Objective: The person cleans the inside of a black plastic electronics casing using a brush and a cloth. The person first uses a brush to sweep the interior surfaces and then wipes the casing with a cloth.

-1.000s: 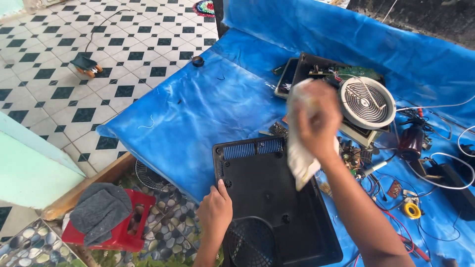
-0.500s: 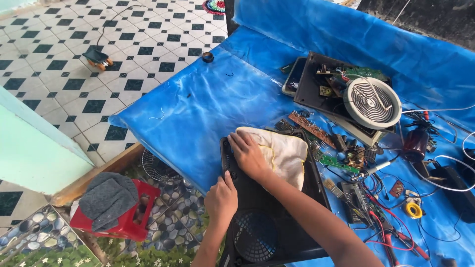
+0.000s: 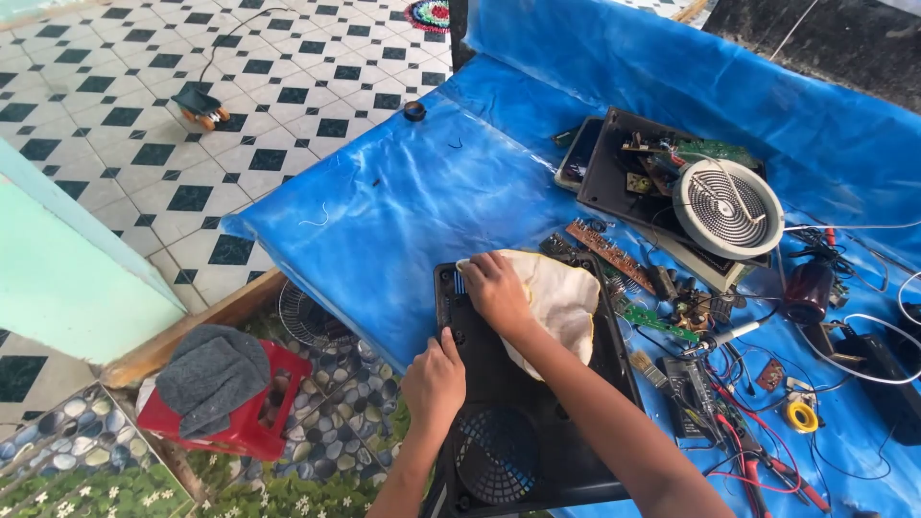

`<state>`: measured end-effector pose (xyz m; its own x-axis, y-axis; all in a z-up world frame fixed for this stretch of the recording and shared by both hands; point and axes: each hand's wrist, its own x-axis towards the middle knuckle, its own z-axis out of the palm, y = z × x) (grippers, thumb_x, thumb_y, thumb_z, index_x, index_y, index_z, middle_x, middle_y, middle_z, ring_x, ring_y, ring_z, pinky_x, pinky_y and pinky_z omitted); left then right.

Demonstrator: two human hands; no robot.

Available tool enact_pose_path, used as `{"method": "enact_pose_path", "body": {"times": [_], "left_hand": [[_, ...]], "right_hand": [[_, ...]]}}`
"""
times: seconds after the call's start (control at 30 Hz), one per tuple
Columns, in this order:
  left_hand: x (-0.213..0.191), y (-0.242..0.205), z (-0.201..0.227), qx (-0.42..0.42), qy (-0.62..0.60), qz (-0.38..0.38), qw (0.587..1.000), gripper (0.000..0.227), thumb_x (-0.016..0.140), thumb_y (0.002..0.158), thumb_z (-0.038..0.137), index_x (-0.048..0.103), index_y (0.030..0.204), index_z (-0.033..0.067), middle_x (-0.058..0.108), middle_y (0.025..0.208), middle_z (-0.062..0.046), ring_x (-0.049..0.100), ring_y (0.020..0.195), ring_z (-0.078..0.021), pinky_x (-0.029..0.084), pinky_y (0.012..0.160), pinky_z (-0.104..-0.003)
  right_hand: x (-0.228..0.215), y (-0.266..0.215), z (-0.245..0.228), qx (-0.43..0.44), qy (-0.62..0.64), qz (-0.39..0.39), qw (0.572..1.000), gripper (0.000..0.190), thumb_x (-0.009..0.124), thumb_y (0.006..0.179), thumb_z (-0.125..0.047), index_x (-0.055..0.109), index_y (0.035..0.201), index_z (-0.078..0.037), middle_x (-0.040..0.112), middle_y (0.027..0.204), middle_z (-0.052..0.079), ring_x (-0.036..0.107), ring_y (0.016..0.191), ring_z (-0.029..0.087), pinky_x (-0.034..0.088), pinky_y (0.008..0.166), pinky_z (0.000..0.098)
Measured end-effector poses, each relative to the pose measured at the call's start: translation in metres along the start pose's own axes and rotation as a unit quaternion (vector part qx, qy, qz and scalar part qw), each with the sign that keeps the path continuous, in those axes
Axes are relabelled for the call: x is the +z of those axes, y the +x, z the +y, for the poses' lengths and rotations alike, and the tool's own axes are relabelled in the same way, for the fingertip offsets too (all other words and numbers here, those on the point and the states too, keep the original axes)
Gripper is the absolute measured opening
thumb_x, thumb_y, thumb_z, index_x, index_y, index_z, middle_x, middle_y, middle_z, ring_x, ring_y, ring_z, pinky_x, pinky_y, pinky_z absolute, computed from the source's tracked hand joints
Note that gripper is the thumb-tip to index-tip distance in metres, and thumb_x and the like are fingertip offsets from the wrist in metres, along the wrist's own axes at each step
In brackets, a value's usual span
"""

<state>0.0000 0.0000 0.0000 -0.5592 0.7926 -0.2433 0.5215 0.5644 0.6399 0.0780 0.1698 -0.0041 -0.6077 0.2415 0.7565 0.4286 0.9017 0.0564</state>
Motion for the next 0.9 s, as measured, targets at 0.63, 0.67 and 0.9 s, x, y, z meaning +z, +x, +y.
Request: {"method": "enact_pose_path", "body": {"times": [0.63,0.67,0.9], "left_hand": [[0.016,0.004,-0.009,0.034,-0.002,0.035,0.999,0.061,0.025,0.111,0.048,0.066,0.099,0.0047,0.074,0.083,-0.019,0.072,0.075,-0.0432,0.057,0.059,-0.053],[0.017,0.003,-0.008,0.031,-0.004,0.038,0.999,0.06,0.025,0.111,0.048,0.065,0.098,0.0051,0.074,0.084,-0.019,0.072,0.076,-0.0443,0.057,0.061,-0.055],[0.011,0.001,-0.004,0.037,-0.027,0.03,0.999,0.058,0.026,0.111,0.047,0.065,0.102,0.0063,0.075,0.087,-0.019,0.072,0.078,-0.0456,0.056,0.063,-0.056]], "right_hand": [[-0.005,-0.012,0.02,0.025,-0.104,-0.02,0.994,0.019,0.072,0.088,0.005,0.077,0.104,-0.003,0.073,0.089,0.013,0.062,0.081,0.026,0.049,0.073,0.0371],[0.003,-0.008,0.012,0.028,-0.04,-0.013,0.999,0.016,0.07,0.091,0.006,0.075,0.105,0.001,0.072,0.092,0.016,0.062,0.083,0.029,0.053,0.074,0.039],[0.012,0.013,-0.01,-0.024,0.037,-0.036,0.998,0.017,0.063,0.098,-0.002,0.071,0.112,0.005,0.07,0.104,0.02,0.063,0.09,0.034,0.053,0.078,0.0441]]}}
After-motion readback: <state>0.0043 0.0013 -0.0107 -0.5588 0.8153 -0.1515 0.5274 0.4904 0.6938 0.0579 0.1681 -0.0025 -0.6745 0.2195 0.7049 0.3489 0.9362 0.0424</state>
